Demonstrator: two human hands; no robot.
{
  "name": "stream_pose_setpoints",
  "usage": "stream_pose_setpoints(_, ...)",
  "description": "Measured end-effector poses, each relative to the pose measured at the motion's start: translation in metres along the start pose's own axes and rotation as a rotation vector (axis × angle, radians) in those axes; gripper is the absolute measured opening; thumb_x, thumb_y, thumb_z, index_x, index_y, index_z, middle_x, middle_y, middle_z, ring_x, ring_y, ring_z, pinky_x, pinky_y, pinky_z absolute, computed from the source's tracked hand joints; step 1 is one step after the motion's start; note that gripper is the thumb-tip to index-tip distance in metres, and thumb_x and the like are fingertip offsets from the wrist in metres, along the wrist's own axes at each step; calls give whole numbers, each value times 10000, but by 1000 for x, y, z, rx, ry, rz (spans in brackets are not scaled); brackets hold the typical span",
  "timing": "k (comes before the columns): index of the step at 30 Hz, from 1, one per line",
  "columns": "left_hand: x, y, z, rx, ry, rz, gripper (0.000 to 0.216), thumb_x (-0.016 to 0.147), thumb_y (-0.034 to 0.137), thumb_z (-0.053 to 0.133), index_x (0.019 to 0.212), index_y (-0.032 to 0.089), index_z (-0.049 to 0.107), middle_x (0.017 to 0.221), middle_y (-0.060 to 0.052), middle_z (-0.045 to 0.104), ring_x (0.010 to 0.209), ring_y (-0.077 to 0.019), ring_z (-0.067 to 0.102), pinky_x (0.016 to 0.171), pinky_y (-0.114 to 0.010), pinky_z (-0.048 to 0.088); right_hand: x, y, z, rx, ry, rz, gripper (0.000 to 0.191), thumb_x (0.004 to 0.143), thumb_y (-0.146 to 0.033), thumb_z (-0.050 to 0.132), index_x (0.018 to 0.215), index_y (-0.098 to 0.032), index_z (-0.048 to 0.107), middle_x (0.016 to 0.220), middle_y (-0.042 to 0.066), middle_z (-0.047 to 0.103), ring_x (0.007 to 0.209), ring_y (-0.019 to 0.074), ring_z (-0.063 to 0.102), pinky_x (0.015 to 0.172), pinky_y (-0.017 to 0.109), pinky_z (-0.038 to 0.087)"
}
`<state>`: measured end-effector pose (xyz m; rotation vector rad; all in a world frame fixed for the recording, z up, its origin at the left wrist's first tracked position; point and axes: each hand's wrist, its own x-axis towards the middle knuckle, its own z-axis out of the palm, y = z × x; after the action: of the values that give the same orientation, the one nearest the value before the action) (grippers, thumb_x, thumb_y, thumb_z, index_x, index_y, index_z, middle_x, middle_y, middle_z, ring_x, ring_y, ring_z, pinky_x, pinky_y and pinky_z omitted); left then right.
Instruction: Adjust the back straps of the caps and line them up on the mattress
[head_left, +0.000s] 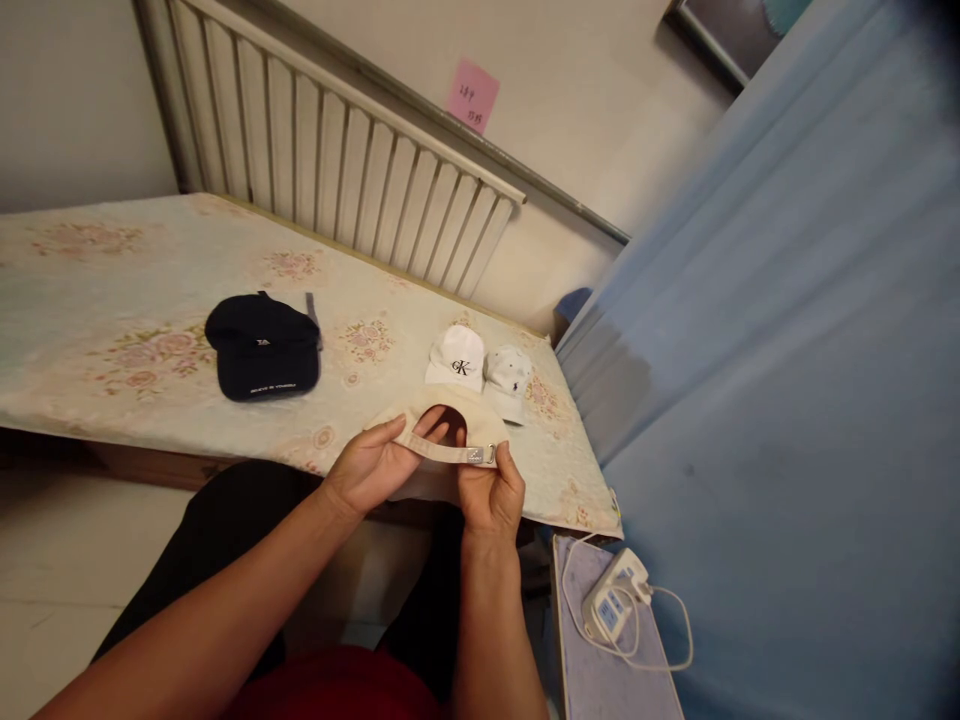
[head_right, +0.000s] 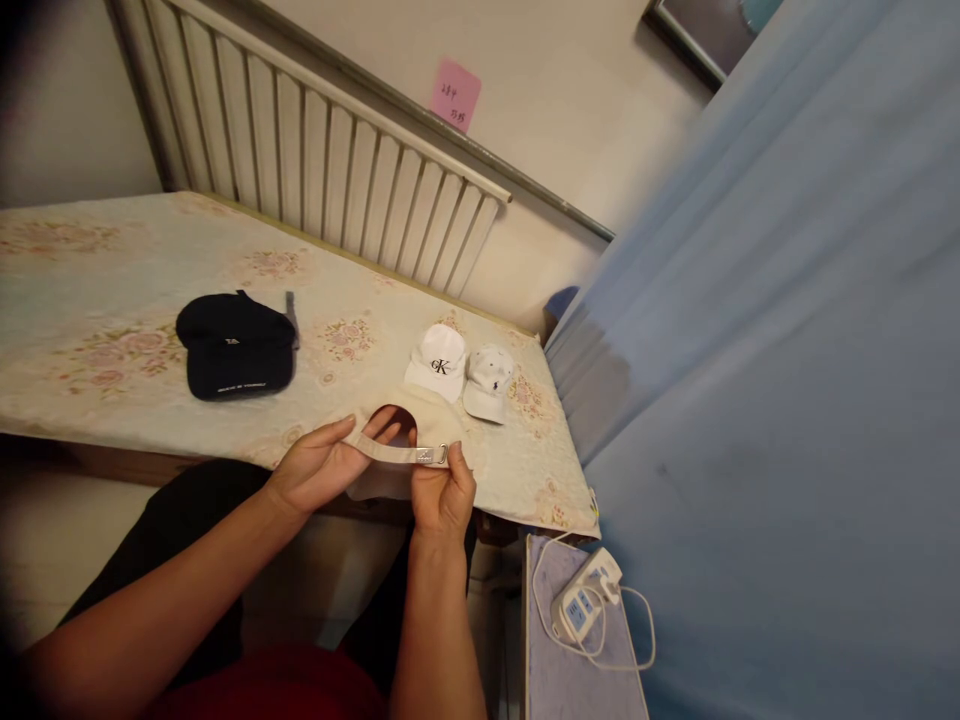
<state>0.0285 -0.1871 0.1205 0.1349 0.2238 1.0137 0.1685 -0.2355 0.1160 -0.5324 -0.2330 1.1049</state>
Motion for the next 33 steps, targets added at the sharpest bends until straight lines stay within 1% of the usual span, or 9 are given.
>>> stream_pose_setpoints(4,0,0,-2,0,10,-5,227,902,27,454,1039,92,623,1128,-187,724,1144,-252,675,1107,-422,474,-1,1,1,12,20,1,283,870,-184,593,1142,-167,669,1267,84,710,1250,234,615,1147,549,403)
stream_pose_setpoints(7,0,0,-2,1,16,-4,226,901,26,454,1037,96,621,1125,-186,726,1141,-250,676,1120,-429,459,-1,1,0,1,19,0,291,867,-192,596,1148,-161,665,1285,96,698,1271,237,599,1147,556,398)
stream_pose_setpoints(13,0,1,-3,8,0,-6,283,913,32,446,1145,68,603,1144,-194,718,1116,-246,687,1104,-413,474,0,2,-2,-32,-6,-12,322,854,-213,619,1170,-169,658,1244,96,720,1270,246,600,1157,583,370)
stream_pose_setpoints(19,2,1,-7,9,-1,-31,427,911,41,457,1334,48,519,1200,-211,696,1131,-267,680,1086,-417,490,0,3,-4,-28,4,-3,288,845,-205,627,1125,-161,676,1253,97,715,1259,240,606,1164,566,368)
stream_pose_setpoints(24,1,2,-8,-18,13,-34,443,901,25,461,1339,57,520,1193,-212,701,1103,-267,695,1057,-399,515,1,3,-4,-42,9,-1,313,850,-212,621,1155,-154,666,1286,113,694,1280,245,589,1161,582,361)
stream_pose_setpoints(28,1,2,-8,-24,18,-41,456,909,28,452,1362,64,494,1190,-203,701,1106,-262,694,1042,-387,522,1,4,-4,-37,-4,0,327,856,-204,613,1176,-156,659,1263,108,708,1267,244,601,1167,584,351)
stream_pose_setpoints(33,1,2,-8,-23,5,-81,485,917,66,471,1399,24,440,1237,-223,672,1137,-288,674,1082,-414,483,1,4,-6,-68,-41,-13,354,860,-217,613,1210,-174,641,1247,94,719,1250,239,617,1165,585,354)
